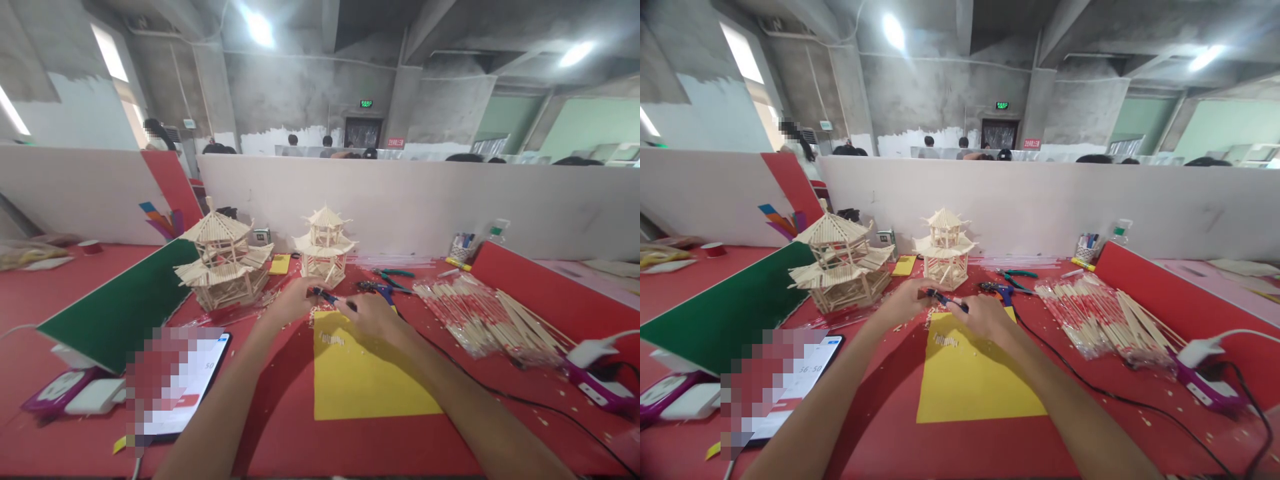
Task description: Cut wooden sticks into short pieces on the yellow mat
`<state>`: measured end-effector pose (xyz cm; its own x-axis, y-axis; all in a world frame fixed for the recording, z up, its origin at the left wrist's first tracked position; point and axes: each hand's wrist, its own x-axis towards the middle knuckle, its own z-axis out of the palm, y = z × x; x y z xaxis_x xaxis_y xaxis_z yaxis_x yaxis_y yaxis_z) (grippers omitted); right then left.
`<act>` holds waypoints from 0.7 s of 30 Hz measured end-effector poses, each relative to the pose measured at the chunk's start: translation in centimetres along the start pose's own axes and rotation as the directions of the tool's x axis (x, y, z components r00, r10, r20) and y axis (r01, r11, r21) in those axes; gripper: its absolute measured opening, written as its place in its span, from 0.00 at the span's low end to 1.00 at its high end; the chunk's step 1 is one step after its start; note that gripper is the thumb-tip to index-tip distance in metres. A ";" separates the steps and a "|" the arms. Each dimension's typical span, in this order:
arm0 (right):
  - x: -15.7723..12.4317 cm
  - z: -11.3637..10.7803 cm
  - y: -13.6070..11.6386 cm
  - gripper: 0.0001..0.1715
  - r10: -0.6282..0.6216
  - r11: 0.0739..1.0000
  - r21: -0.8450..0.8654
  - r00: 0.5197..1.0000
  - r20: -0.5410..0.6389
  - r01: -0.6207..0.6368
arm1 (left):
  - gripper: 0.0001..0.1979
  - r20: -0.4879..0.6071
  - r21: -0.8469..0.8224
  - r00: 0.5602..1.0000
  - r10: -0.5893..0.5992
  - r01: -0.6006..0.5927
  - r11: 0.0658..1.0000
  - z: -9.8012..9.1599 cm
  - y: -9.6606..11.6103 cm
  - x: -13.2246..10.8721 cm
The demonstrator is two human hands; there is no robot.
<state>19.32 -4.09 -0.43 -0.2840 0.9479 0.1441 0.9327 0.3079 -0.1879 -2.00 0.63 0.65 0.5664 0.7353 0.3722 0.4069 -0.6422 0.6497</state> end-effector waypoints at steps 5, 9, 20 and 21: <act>0.3 0.0 0.0 0.39 0.008 1.000 -0.020 1.000 -0.027 -0.008 | 0.16 -0.008 -0.058 1.000 -0.010 0.009 0.998 0.0 0.1 0.0; 0.2 -0.2 0.6 0.41 0.012 1.000 -0.013 1.000 0.026 -0.011 | 0.12 -0.030 -0.095 0.999 -0.039 0.036 0.995 0.0 -0.3 0.0; -0.9 -0.7 2.1 0.42 0.273 0.956 -0.155 0.949 0.159 -0.249 | 0.06 0.217 0.119 0.966 -0.137 0.113 0.986 0.1 -0.7 -0.7; -1.0 -0.6 2.0 0.41 0.295 0.949 -0.165 0.941 0.164 -0.268 | 0.05 0.253 0.141 0.957 -0.140 0.107 0.984 0.3 -0.9 -0.7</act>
<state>21.63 -4.46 -0.40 -0.0291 0.9964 -0.0791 0.9981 0.0247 -0.0564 -2.55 0.58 -0.41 0.6667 0.7389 0.0975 0.5617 -0.5841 0.5860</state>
